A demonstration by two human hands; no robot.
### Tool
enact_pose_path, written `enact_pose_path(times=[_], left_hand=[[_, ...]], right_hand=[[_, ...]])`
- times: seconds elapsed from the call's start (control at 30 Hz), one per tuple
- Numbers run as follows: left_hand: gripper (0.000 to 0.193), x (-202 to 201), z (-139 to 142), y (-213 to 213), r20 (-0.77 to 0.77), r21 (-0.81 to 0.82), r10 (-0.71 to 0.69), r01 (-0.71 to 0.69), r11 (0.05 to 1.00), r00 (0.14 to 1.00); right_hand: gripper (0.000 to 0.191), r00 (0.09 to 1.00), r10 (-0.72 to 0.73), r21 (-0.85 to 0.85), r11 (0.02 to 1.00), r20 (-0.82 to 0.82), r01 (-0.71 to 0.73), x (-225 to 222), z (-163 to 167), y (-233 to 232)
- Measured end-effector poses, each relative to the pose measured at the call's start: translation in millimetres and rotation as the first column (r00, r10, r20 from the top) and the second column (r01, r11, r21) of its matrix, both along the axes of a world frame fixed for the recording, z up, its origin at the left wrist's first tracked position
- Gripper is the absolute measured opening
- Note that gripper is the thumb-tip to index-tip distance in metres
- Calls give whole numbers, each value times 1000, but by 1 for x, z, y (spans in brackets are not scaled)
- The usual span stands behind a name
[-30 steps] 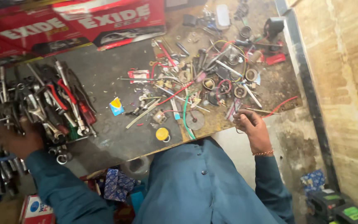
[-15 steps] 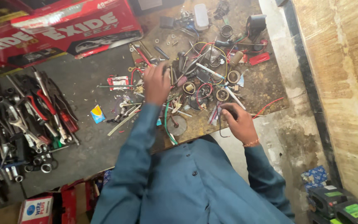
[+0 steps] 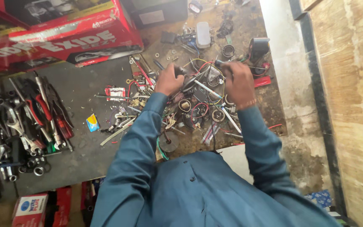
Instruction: The person stands at a cluttered workbench and sorts through a pile of small metal parts, wires, and fasteners, picking up individual pieces, moving them aside, and gathering them into groups on the bench. They occasionally pick up and set down hand tools such as screwdrivers and pliers while working through the pile.
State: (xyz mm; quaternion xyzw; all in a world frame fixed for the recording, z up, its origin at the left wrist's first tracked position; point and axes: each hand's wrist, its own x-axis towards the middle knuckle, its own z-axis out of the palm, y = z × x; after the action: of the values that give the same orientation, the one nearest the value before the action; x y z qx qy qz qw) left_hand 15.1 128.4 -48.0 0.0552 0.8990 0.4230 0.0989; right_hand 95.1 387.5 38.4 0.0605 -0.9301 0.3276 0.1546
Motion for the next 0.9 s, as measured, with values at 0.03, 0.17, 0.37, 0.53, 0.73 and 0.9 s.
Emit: enact_pose_path(times=[0.03,0.17,0.37,0.53,0.73,0.9], left_hand=[[37,1,-1,3,5,3,-9,9,1000,1000],[38,12,0,18,147,-107,-37,53,993,988],[54,25,20,30,9,-214,-11,13,977,1000],[46,26,45,23,149,-282,-17,59,958,989],[60,36,78,-24,126,-102,-184,198,975,975],[49,87,101,-99,440,234,-307,223,947,844]], right_hand=[[21,1000,24,37,999,1,-24,-17,-6,3],[46,996,63,277,958,66,-79,-47,-28,-2],[32,993,97,172,979,64,-106,-17,-31,0],[23,985,-167,-263,949,41,171,44,-13,13],[20,902,-390,-358,828,184,431,89,-9,43],[25,933,-358,-55,931,39,360,87,-22,59]])
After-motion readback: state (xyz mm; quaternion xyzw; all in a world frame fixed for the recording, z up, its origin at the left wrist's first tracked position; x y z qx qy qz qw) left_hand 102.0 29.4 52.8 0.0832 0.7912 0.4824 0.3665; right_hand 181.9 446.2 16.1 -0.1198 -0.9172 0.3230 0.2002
